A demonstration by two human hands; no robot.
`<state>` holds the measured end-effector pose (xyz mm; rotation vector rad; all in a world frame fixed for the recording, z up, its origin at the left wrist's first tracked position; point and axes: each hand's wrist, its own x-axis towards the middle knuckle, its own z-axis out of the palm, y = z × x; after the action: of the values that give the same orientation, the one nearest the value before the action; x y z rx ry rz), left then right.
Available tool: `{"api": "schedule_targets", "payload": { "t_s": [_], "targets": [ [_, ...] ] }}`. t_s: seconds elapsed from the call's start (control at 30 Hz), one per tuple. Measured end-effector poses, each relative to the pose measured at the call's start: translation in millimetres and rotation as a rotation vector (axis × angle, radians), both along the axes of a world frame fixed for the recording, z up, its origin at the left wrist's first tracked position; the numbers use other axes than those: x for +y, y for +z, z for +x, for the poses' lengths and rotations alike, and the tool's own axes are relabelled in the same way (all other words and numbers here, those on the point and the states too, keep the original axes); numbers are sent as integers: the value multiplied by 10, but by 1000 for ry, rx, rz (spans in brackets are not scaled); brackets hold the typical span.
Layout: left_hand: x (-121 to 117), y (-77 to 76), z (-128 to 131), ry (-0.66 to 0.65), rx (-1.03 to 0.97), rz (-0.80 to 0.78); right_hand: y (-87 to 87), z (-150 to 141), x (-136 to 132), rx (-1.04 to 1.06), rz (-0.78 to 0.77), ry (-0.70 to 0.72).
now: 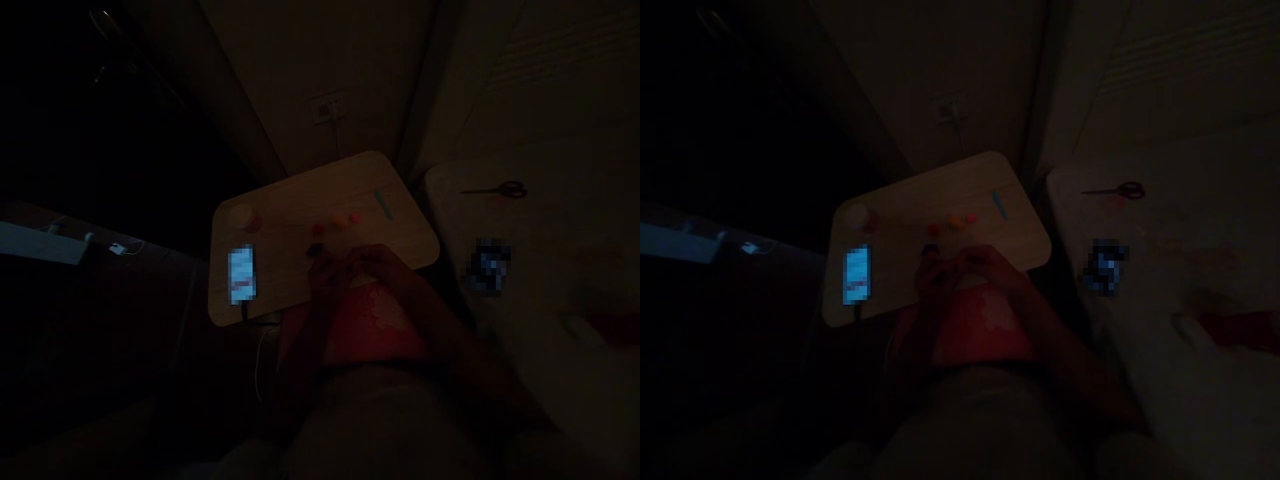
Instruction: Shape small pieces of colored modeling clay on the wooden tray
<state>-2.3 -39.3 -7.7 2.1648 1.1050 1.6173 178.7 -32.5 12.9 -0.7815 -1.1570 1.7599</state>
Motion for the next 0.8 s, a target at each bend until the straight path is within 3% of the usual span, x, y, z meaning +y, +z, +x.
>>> {"api": "schedule_targets", "payload": {
  "t_s": [0.5,0.8],
  "targets": [
    [-25,28,-8,5,33,-55,-49,-31,4,36,-29,-120],
    [-8,33,-6,-45,-15,-28,-70,20,14,56,16,-56]
  ]
}}
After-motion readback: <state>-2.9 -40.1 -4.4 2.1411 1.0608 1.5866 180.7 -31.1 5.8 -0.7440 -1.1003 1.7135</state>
